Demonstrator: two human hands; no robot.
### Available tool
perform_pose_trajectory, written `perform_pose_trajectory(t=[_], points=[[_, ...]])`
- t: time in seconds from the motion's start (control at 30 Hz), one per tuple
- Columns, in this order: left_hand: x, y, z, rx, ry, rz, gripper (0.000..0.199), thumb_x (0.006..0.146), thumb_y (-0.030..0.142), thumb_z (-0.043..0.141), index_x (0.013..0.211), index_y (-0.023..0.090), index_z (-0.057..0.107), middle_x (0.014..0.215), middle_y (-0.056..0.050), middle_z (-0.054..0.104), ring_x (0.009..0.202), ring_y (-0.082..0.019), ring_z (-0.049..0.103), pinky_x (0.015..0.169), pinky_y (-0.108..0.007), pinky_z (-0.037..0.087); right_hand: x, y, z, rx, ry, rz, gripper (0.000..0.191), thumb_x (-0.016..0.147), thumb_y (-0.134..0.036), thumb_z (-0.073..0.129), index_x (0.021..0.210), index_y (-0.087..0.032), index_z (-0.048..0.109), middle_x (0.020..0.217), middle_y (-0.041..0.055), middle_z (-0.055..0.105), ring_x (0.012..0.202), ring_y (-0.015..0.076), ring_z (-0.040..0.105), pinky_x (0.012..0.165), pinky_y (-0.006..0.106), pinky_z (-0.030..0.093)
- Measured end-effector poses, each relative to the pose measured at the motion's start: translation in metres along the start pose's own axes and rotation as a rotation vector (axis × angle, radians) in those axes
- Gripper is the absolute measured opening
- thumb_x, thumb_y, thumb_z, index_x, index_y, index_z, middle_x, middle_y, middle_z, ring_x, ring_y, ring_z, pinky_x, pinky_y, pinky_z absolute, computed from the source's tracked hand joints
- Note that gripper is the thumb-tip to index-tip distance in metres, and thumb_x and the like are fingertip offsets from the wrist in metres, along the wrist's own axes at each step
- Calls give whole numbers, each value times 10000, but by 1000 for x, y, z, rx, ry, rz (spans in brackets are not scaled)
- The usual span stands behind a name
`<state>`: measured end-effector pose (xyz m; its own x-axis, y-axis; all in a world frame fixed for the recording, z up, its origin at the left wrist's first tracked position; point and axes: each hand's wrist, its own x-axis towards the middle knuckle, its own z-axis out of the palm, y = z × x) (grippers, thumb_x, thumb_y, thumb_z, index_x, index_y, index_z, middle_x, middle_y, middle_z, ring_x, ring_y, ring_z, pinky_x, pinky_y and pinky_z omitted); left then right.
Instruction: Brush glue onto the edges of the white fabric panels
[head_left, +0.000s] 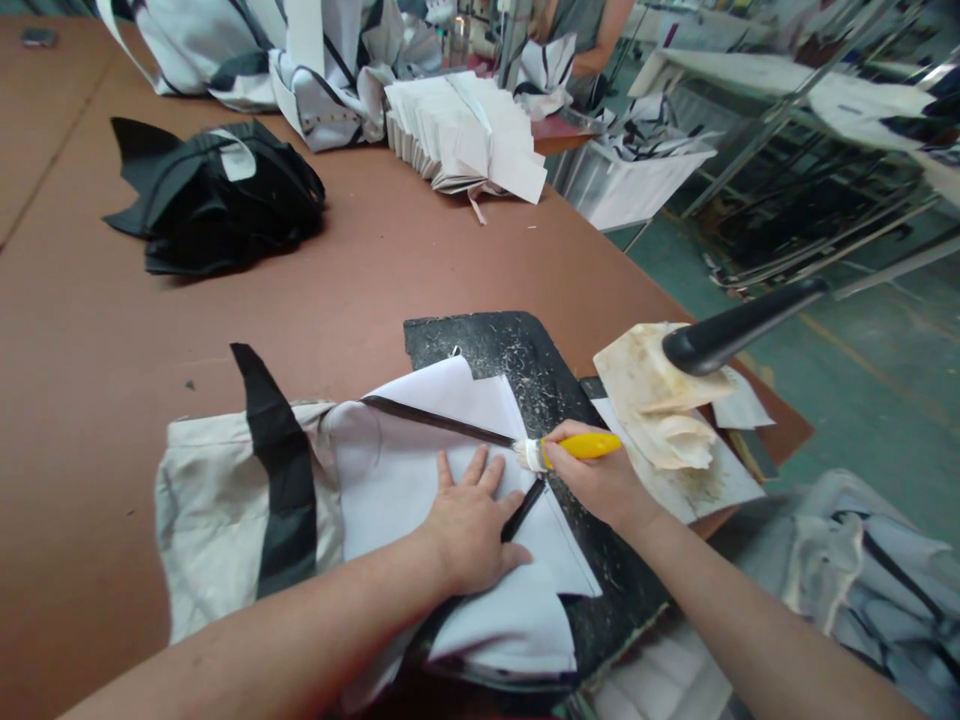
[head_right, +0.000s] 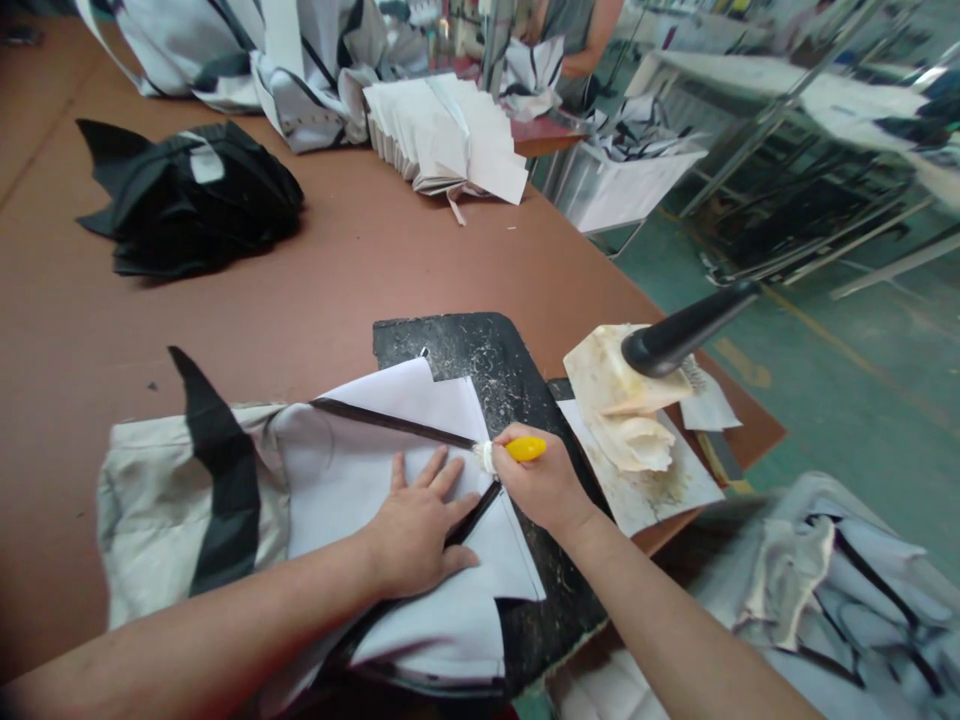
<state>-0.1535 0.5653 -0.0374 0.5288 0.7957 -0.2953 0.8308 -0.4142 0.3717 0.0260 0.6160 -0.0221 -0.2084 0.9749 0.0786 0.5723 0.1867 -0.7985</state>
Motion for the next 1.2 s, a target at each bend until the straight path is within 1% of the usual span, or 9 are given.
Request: perform_pose_trajectory(t=[0.17,0.23,0.47,0.53,0.67,0.73,1.0,1.1,1.2], points=[[-3,1,14,12,78,-2,617,737,597,564,1268,311,441,1446,-138,249,1351,-354,72,928,-745,-9,-44,13,-10,1,-152,179,146,731,-209,502,589,-191,532,559,-43,517,556,120,494,523,229,366],[-4,2,16,13,88,-5,616,734,582,577,1264,299,443,1443,-146,250,1350,-355,73,923,-748,-8,-47,14,-12,-14,-176,212,143,720,-200,498,579,-192,527,534,-48,501,533,117,479,500,225,354],[-4,6,22,52,109,-6,627,719,566,601,1259,292,439,1442,-154,247,1346,-358,82,896,-768,15,11,6,4,37,115,23,115,715,-244,500,655,-177,574,635,-21,573,625,137,540,605,237,413],[-4,7,22,58,110,-9,629,719,565,600,1262,290,438,1440,-158,251,1344,-360,91,893,-770,22,1,9,4,52,91,30,115,716,-241,502,652,-177,572,627,-22,568,614,135,537,595,237,413],[-5,7,21,66,101,-12,630,723,558,594,1269,287,435,1441,-153,248,1341,-369,89,894,-771,31,-55,16,-7,36,-88,150,126,720,-211,507,603,-184,544,573,-32,529,566,125,505,528,226,385],[-5,8,21,74,96,-9,626,731,555,583,1275,283,430,1444,-152,241,1341,-374,82,895,-770,34,-72,17,-12,39,-105,217,149,726,-211,508,581,-187,529,533,-39,499,524,120,480,488,226,365],[-3,12,28,132,107,-13,629,739,568,564,1281,288,414,1454,-152,218,1344,-372,62,862,-789,52,-27,25,-10,10,136,-27,135,771,-272,511,700,-178,576,689,7,594,669,154,564,649,270,434],[-2,11,32,138,123,-8,629,737,566,567,1284,298,407,1458,-151,210,1347,-363,65,856,-791,48,-41,27,-10,-30,95,-63,143,780,-262,499,686,-182,570,666,2,581,650,150,555,639,270,428],[-1,10,33,135,122,-4,629,735,564,572,1283,301,409,1459,-149,208,1345,-361,80,854,-792,54,-81,29,-13,-9,-2,31,170,777,-248,497,629,-184,553,609,-13,553,593,134,532,583,250,412]])
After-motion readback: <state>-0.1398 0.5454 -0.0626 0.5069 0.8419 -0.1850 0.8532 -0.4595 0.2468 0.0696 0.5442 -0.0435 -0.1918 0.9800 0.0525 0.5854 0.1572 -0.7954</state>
